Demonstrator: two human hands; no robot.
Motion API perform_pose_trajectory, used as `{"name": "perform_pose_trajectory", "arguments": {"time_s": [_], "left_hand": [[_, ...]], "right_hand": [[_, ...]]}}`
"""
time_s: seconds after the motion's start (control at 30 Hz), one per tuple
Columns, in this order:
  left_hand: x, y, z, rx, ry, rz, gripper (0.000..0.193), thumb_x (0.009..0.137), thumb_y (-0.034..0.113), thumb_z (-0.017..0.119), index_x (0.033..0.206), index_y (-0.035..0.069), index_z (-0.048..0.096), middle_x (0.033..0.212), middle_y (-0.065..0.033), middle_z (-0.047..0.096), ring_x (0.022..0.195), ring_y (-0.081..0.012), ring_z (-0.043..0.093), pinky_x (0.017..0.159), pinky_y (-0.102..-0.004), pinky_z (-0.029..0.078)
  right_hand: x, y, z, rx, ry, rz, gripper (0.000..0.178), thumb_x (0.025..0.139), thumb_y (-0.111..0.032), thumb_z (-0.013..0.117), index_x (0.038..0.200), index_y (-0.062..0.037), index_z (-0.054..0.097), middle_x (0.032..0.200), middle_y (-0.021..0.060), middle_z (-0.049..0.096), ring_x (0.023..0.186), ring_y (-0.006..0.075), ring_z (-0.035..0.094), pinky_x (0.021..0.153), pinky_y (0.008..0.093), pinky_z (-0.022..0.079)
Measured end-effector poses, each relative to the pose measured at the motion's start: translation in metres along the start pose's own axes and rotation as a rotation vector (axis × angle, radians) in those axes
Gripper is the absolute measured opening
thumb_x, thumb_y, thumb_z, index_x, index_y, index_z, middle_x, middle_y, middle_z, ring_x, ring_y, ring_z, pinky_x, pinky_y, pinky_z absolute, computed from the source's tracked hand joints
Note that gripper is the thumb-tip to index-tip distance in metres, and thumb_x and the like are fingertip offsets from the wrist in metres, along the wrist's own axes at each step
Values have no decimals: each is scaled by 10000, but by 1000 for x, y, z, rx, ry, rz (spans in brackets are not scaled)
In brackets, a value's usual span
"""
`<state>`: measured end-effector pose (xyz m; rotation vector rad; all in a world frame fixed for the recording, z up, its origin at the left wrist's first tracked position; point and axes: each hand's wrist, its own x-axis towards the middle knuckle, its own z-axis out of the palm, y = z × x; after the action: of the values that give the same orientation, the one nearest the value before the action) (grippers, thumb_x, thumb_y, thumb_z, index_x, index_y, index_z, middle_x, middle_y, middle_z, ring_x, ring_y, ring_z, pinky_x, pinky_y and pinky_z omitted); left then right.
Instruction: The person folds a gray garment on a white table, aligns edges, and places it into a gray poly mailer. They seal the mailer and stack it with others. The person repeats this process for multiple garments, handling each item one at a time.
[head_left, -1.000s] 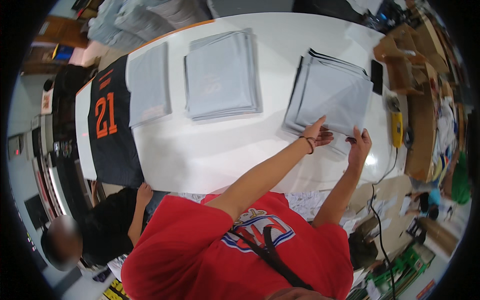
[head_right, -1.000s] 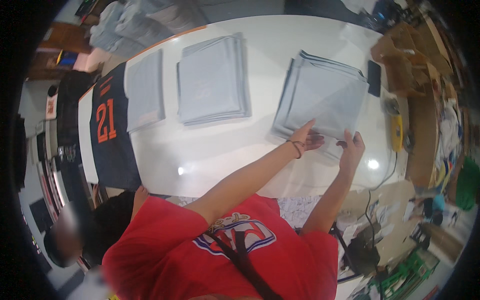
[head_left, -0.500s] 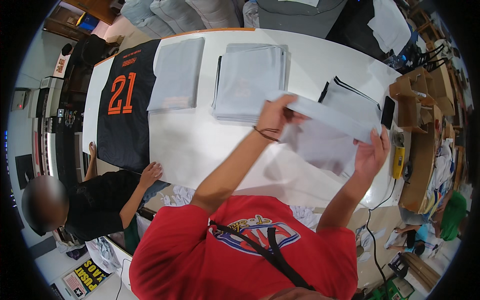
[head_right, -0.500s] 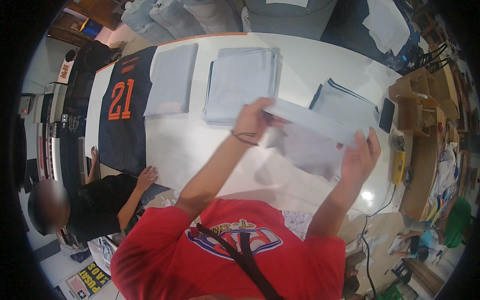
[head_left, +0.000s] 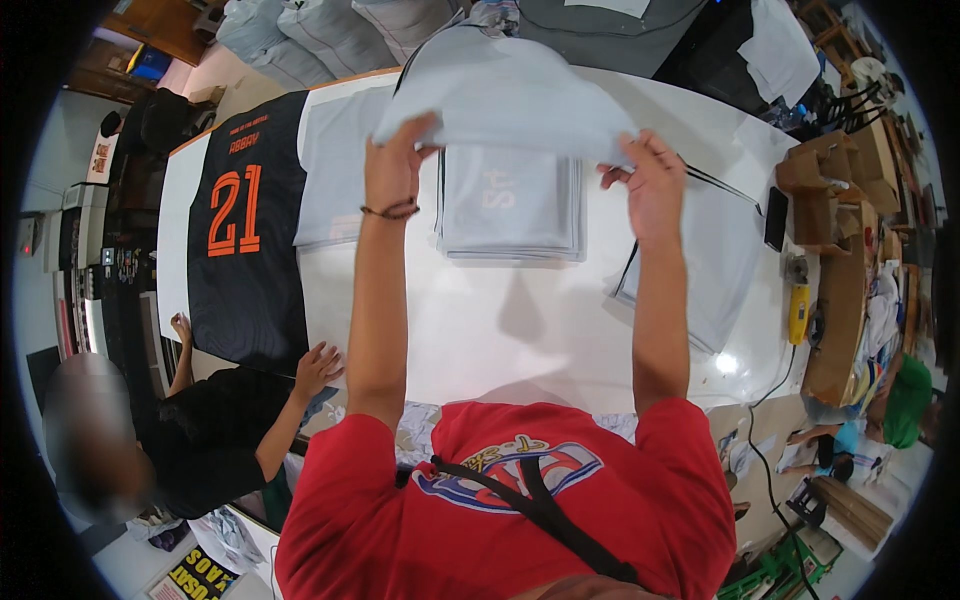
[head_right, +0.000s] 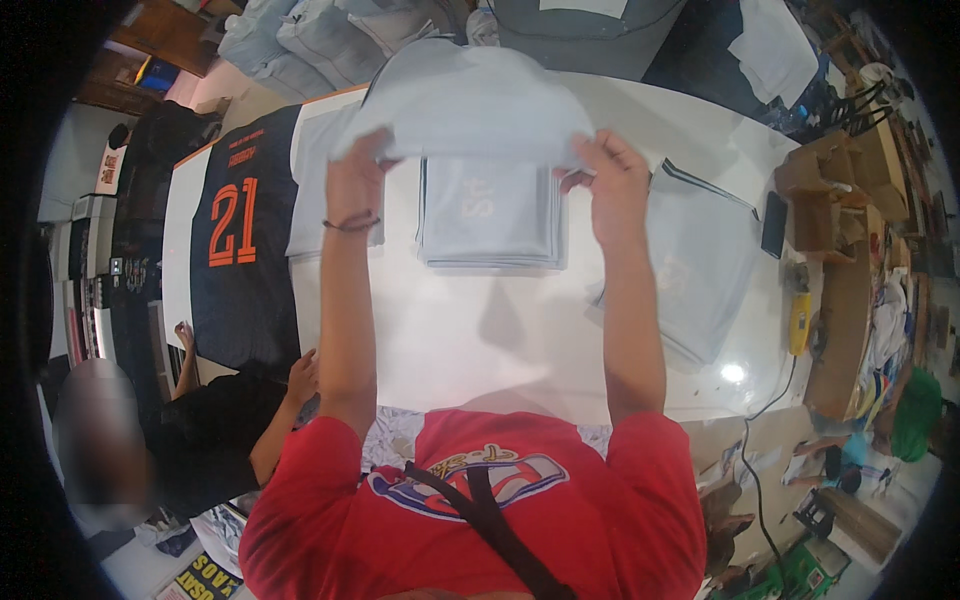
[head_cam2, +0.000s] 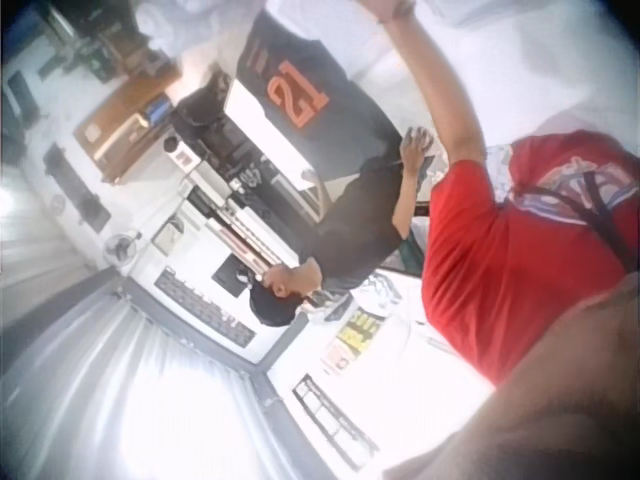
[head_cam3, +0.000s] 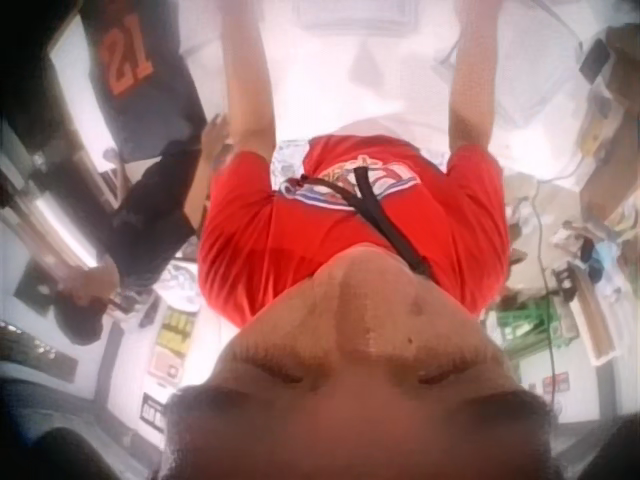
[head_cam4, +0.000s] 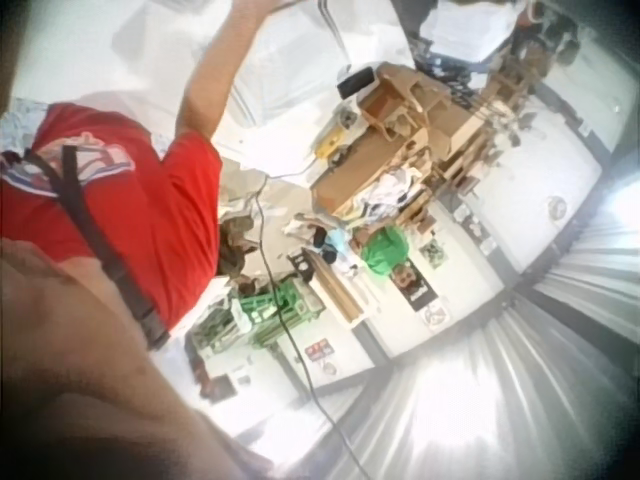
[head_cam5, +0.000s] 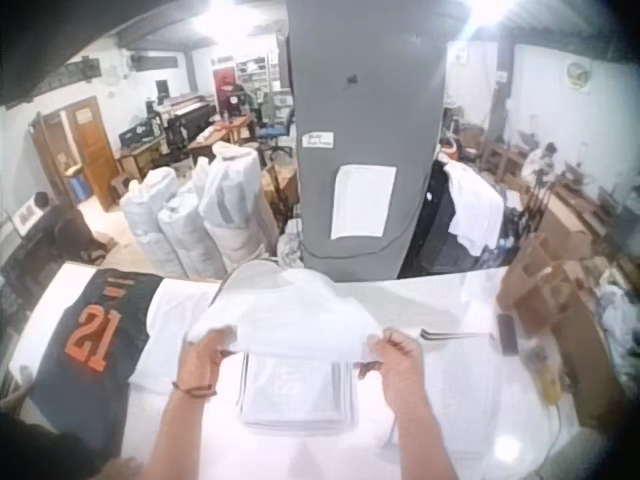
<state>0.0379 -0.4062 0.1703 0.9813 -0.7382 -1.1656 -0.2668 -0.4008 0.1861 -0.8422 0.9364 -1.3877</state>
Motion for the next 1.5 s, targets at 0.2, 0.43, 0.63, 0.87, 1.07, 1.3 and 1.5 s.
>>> {"name": "perform_pose_trajectory", "arguments": {"time_s": [0.2,0.43,0.63,0.87,1.07,1.3,1.5], "left_hand": [[-30,-150,-98,308,111,-658,398,879,166,730,1022,-178,590,976,-223,694,781,-292,742,673,-364,641],[-45,-144,-104,413,69,-603,347,867,218,740,893,-120,668,774,-183,705,679,-259,742,571,-278,580],[-61,-155,-115,604,-23,-692,394,868,236,716,883,-155,670,803,-201,737,647,-222,739,547,-270,590],[-65,-126,-95,1186,-111,-549,430,757,303,803,969,-35,641,1003,-205,707,880,-274,692,748,-365,565],[-114,-154,-63,1383,-498,312,802,729,410,824,1357,28,502,1386,-191,499,1332,-373,439,1093,-505,360],[-142,-190,-33,1358,-651,378,752,792,346,772,1422,72,467,1484,-186,411,1400,-375,372,1157,-524,289],[-197,-189,-65,1369,-664,445,696,759,217,721,1403,81,496,1451,-168,460,1383,-354,406,1145,-529,314]], "right_hand": [[-30,216,-90,-868,126,116,295,897,-198,723,725,-6,580,631,1,529,573,91,492,528,285,402],[-46,189,-73,-1041,157,165,326,838,-285,721,805,35,669,724,175,676,656,305,642,666,405,500],[-53,186,-89,-1162,88,272,324,821,-299,725,832,23,692,777,187,697,727,334,673,700,400,519],[-61,198,-99,-1232,90,150,380,803,-341,743,968,-1,695,1032,203,680,908,339,669,780,415,524],[-44,204,-67,-1283,276,158,551,797,-424,759,1137,0,666,1187,216,655,1060,369,655,865,446,525],[-23,199,-81,-1108,91,523,526,760,-397,794,1002,61,699,936,231,729,862,349,727,743,443,579],[-135,210,-52,-395,167,656,362,801,-238,790,974,66,697,785,151,705,597,210,686,470,325,557]]}}
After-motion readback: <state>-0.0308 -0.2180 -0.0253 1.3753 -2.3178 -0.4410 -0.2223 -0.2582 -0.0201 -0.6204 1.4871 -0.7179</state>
